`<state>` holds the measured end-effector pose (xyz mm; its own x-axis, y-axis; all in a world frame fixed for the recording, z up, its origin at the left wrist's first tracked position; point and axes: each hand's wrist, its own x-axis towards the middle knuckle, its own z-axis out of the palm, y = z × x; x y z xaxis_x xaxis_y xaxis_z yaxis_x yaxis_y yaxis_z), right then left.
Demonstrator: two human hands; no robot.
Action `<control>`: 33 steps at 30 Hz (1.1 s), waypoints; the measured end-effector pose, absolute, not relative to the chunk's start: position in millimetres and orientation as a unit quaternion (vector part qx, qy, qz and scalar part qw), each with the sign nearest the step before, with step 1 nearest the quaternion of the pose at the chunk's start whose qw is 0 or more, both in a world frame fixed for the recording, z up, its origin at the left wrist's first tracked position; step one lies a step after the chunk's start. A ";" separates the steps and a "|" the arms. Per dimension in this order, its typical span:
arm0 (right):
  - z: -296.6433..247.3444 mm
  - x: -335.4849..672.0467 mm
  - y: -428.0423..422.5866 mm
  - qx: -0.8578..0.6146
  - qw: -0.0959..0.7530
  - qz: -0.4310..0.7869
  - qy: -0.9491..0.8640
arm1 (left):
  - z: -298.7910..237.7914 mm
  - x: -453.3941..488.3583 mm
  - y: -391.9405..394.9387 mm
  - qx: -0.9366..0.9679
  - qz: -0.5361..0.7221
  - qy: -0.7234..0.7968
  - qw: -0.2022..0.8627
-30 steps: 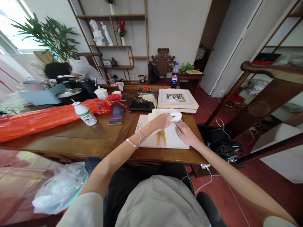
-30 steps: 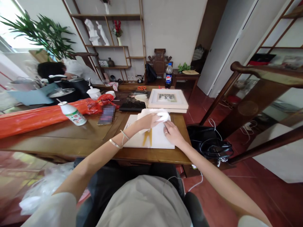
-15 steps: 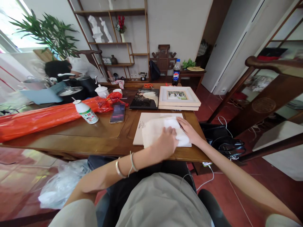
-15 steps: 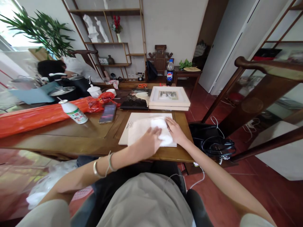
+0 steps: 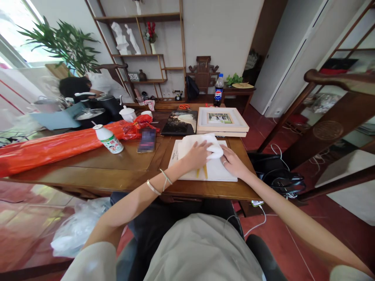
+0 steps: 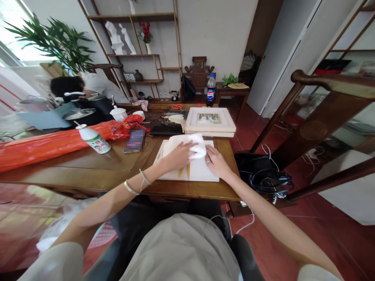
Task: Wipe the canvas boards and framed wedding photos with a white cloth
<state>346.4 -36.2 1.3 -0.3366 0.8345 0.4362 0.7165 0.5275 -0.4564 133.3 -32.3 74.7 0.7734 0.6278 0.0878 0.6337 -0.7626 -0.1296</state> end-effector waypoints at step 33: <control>-1.1 347.0 -35.0 -0.499 0.315 0.086 -0.803 | 64.6 79.8 -71.7 -0.956 -0.021 -0.285 0.069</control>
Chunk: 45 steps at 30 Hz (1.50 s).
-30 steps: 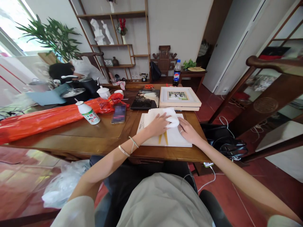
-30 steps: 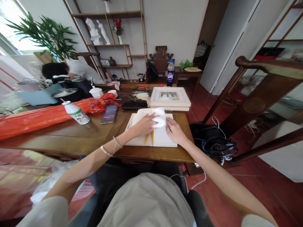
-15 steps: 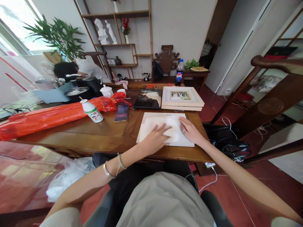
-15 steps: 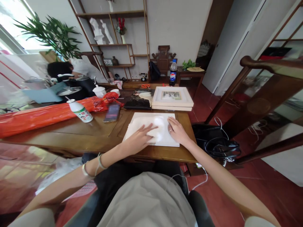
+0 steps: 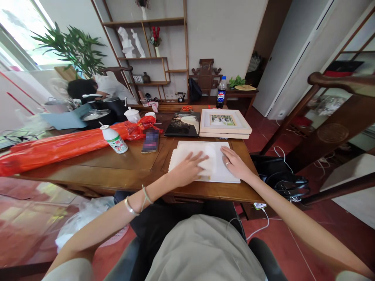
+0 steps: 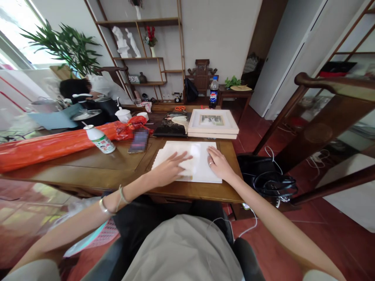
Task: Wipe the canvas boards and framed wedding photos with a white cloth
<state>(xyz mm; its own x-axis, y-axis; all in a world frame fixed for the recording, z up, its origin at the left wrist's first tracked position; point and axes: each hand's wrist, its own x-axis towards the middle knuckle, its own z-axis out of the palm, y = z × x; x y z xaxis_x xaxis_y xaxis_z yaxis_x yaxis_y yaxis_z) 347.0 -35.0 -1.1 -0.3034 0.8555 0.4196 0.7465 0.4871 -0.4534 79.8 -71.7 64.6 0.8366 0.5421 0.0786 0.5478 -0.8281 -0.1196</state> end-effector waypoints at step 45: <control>0.4 349.9 -35.2 -0.503 0.303 0.110 -0.802 | 61.5 25.5 0.0 -0.917 -0.060 -0.390 0.059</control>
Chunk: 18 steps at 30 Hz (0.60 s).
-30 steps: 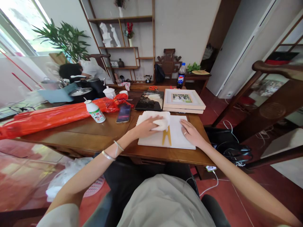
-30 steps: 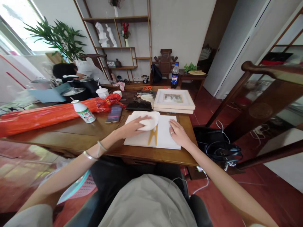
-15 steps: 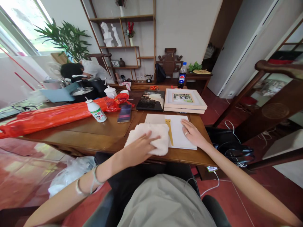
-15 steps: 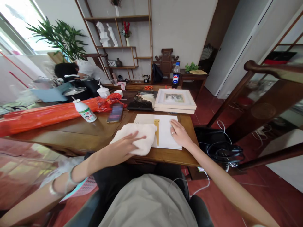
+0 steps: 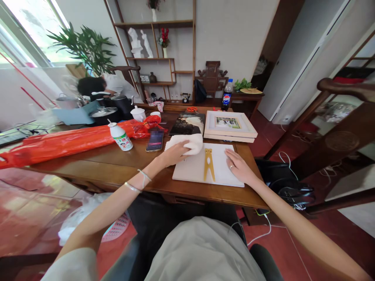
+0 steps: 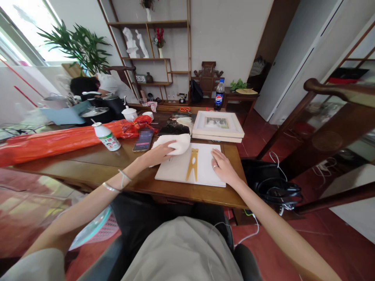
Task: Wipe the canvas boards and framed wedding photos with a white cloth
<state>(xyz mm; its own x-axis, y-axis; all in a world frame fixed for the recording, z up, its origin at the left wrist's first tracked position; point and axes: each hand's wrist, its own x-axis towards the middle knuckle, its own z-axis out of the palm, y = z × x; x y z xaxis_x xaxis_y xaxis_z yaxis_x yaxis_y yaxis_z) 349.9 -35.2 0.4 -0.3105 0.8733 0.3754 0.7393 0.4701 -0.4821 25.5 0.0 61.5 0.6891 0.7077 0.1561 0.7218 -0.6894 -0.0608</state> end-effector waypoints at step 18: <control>0.6 348.5 -34.9 -0.505 0.301 0.110 -0.802 | 55.3 44.3 -118.5 -0.942 -0.018 -0.316 0.113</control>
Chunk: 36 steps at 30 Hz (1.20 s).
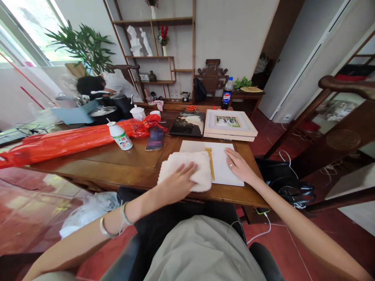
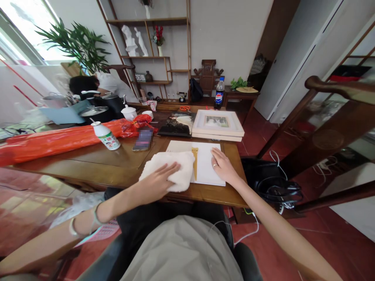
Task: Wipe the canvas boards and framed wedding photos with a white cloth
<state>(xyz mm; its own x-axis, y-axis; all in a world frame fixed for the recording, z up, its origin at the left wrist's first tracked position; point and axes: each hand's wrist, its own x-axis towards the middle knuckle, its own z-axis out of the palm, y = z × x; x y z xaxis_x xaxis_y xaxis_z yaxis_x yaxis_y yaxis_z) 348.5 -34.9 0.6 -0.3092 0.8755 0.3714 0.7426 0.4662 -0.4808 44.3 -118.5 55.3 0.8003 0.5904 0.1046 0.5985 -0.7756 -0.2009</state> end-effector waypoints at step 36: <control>-2.6 354.8 -33.0 -0.464 0.329 0.136 -0.811 | 56.7 146.3 -101.2 -0.946 -0.051 -0.270 0.174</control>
